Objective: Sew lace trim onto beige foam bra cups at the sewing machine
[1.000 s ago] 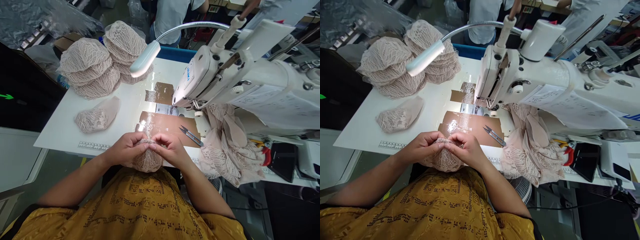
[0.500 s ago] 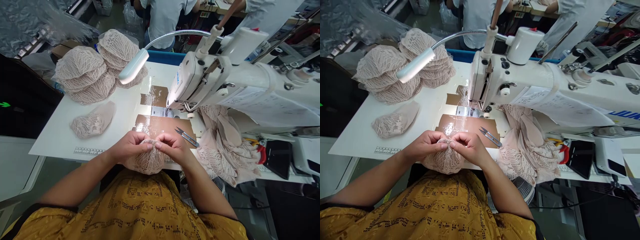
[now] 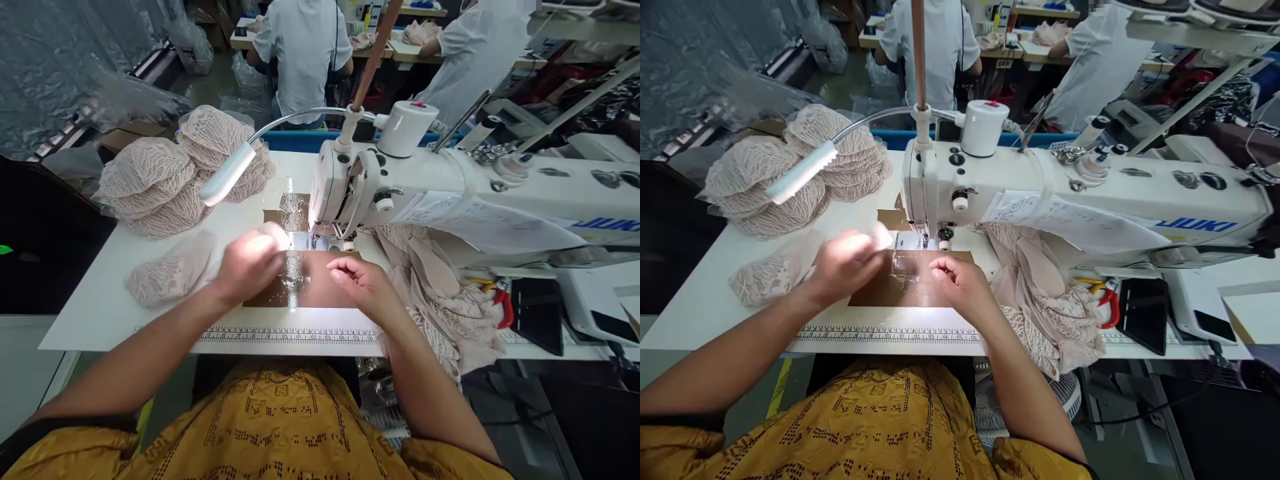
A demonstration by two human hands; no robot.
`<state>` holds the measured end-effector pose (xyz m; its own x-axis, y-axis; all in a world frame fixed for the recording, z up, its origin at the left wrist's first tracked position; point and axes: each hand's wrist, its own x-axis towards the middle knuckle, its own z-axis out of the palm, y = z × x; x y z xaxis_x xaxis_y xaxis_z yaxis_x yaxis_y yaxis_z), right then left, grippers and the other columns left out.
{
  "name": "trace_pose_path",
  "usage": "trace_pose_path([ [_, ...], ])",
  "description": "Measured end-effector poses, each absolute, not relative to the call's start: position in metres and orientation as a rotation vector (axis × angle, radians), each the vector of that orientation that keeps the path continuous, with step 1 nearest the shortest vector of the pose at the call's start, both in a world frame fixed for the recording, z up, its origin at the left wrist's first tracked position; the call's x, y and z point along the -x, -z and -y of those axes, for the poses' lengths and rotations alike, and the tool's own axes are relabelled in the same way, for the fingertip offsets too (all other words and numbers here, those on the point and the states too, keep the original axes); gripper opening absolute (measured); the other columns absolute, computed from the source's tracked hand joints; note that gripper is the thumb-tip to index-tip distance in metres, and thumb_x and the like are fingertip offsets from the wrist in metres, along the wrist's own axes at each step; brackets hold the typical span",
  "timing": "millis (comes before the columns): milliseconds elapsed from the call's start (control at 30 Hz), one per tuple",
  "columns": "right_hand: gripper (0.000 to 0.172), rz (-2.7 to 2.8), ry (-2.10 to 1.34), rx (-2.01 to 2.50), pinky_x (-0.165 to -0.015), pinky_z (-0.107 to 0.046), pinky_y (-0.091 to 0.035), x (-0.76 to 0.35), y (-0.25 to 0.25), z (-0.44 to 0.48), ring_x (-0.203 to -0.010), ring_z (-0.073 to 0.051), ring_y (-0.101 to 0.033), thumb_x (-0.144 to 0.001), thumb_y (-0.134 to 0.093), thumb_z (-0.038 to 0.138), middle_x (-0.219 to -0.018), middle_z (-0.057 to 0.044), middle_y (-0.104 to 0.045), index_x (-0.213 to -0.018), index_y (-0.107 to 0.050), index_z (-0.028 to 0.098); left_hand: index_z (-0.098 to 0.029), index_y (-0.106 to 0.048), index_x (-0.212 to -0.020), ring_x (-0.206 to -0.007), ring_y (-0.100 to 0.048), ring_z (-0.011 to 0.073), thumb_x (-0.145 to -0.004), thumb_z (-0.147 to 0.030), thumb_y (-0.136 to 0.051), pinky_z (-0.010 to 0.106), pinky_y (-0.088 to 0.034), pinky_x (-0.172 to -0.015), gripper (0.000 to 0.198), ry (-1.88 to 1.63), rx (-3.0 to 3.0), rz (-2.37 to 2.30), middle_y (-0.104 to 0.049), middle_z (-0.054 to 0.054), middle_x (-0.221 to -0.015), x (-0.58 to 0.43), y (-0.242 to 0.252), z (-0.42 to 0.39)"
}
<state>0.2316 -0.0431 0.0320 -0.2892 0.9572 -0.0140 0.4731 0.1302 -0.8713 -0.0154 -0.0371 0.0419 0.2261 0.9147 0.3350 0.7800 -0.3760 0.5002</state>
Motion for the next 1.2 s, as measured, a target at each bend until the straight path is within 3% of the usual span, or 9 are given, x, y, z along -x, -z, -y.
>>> trace_pose_path([
  [133,0.022,2.016,-0.908,1.381,-0.074,-0.034,-0.044,-0.224,-0.028,0.032,-0.083,-0.021,-0.063,-0.088,-0.05,0.022,-0.09,-0.004,-0.073,-0.096,-0.071,0.022,-0.02,-0.051,-0.061,-0.072,-0.051,0.0242,-0.083,-0.018,-0.05,0.037,-0.042,-0.067,0.022,-0.559,-2.456,-1.508,-0.053,0.008,-0.064,-0.034,-0.008,0.024],
  [267,0.03,2.26,-0.744,1.392,-0.074,-0.032,-0.043,-0.215,-0.013,0.029,-0.091,-0.021,-0.062,-0.089,-0.046,0.015,-0.103,-0.007,-0.071,-0.102,-0.072,0.021,-0.018,-0.057,-0.067,-0.077,-0.053,0.0284,-0.086,-0.03,-0.054,0.04,-0.044,-0.068,0.023,-0.472,-2.453,-1.476,-0.055,0.012,-0.067,-0.049,0.0,0.037],
  [433,0.026,2.604,-0.321,1.442,-0.064,-0.031,-0.034,-0.205,0.001,0.035,-0.085,-0.021,-0.054,-0.093,-0.047,0.017,-0.094,-0.009,-0.067,-0.096,-0.073,0.02,-0.014,-0.065,-0.076,-0.077,-0.059,0.0221,-0.095,-0.029,-0.045,0.036,-0.049,-0.074,0.032,-0.418,-2.429,-1.251,-0.063,0.011,-0.08,-0.028,-0.017,0.042],
  [533,0.032,2.663,-0.182,1.468,-0.062,-0.031,-0.032,-0.201,0.001,0.037,-0.085,-0.02,-0.05,-0.098,-0.041,0.019,-0.092,-0.008,-0.066,-0.097,-0.072,0.02,-0.013,-0.069,-0.097,-0.091,-0.065,0.0212,-0.099,-0.027,-0.04,0.034,-0.052,-0.08,0.033,-0.54,-2.462,-1.097,-0.069,0.013,-0.103,-0.015,-0.01,0.034],
  [667,0.032,2.643,-0.13,1.534,-0.062,-0.031,-0.031,-0.198,-0.001,0.035,-0.086,-0.02,-0.048,-0.097,-0.041,0.014,-0.094,-0.006,-0.065,-0.106,-0.07,0.021,-0.012,-0.069,-0.113,-0.101,-0.066,0.0253,-0.099,-0.026,-0.042,0.04,-0.054,-0.084,0.034,-0.644,-2.649,-1.103,-0.068,0.015,-0.121,-0.009,0.013,0.021],
  [1200,0.045,2.578,-0.204,1.692,-0.073,-0.033,-0.04,-0.19,-0.001,0.025,-0.091,-0.024,-0.051,-0.09,-0.042,0.009,-0.105,-0.01,-0.062,-0.129,-0.061,0.021,-0.01,-0.071,-0.113,-0.09,-0.065,0.0244,-0.096,-0.022,-0.044,0.041,-0.054,-0.079,0.034,-0.731,-2.743,-0.994,-0.067,0.016,-0.122,-0.004,0.027,-0.016],
])
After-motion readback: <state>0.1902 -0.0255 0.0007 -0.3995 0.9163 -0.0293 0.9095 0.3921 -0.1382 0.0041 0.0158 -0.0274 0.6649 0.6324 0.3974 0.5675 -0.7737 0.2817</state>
